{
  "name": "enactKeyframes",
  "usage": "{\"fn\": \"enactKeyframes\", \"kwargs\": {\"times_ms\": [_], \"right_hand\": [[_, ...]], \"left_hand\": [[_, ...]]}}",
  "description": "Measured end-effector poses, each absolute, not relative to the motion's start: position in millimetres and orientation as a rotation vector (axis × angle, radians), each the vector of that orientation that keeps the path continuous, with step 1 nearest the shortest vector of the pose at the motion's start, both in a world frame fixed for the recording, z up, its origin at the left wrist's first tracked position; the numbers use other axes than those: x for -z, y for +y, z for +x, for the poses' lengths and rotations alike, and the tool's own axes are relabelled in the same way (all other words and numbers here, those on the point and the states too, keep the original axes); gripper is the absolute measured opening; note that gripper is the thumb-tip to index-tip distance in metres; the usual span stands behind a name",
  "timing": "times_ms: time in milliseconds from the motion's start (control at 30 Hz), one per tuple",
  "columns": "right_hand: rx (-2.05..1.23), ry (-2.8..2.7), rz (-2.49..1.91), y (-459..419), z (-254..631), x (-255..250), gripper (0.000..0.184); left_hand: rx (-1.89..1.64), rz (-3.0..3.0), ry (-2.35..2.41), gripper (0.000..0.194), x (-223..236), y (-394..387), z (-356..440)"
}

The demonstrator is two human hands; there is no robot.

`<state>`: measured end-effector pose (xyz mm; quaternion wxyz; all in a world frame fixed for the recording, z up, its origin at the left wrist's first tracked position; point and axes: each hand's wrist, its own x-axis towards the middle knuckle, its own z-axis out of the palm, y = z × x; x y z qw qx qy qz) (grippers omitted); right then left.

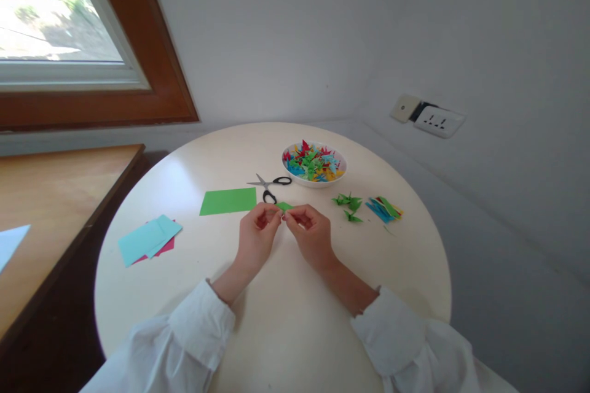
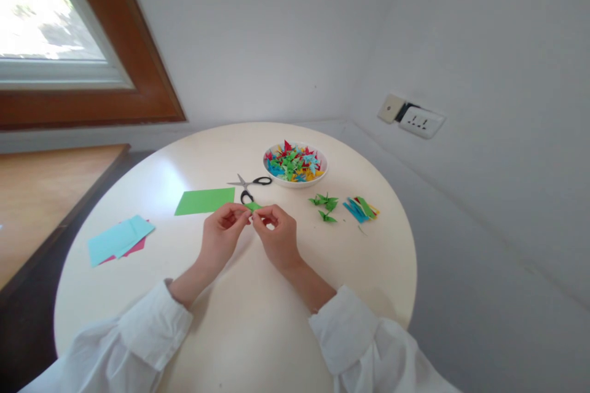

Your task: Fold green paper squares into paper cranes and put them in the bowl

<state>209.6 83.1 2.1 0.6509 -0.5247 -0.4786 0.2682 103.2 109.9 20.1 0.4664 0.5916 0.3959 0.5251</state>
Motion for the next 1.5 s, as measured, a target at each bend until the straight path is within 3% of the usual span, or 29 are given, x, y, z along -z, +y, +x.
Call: {"fn": "enactKeyframes", "kwargs": {"times_ms": [667,933,1133,1333,1500], "right_hand": [[-0.669,-1.152,-1.13,83,212,-1,0.009],[-0.798,-1.058,-1.008,86,212,3,0.029],[-0.851,-1.036,-0.98,91,216,4,0.028],[-0.887,-1.039,-0.953,92,220,3,0.029],[-0.901,-1.071,-0.98,91,220,3,0.029]], "left_hand": [[-1.322,1.395,0.856,0.029,-16,114,101],[-1.322,1.463,0.863,0.032,-19,112,100],[-1.263,1.42,0.867,0.032,-18,111,101],[-1.174,1.268,0.827,0.046,-24,111,101],[-1.085,1.252,0.894,0.035,-19,115,101]]}}
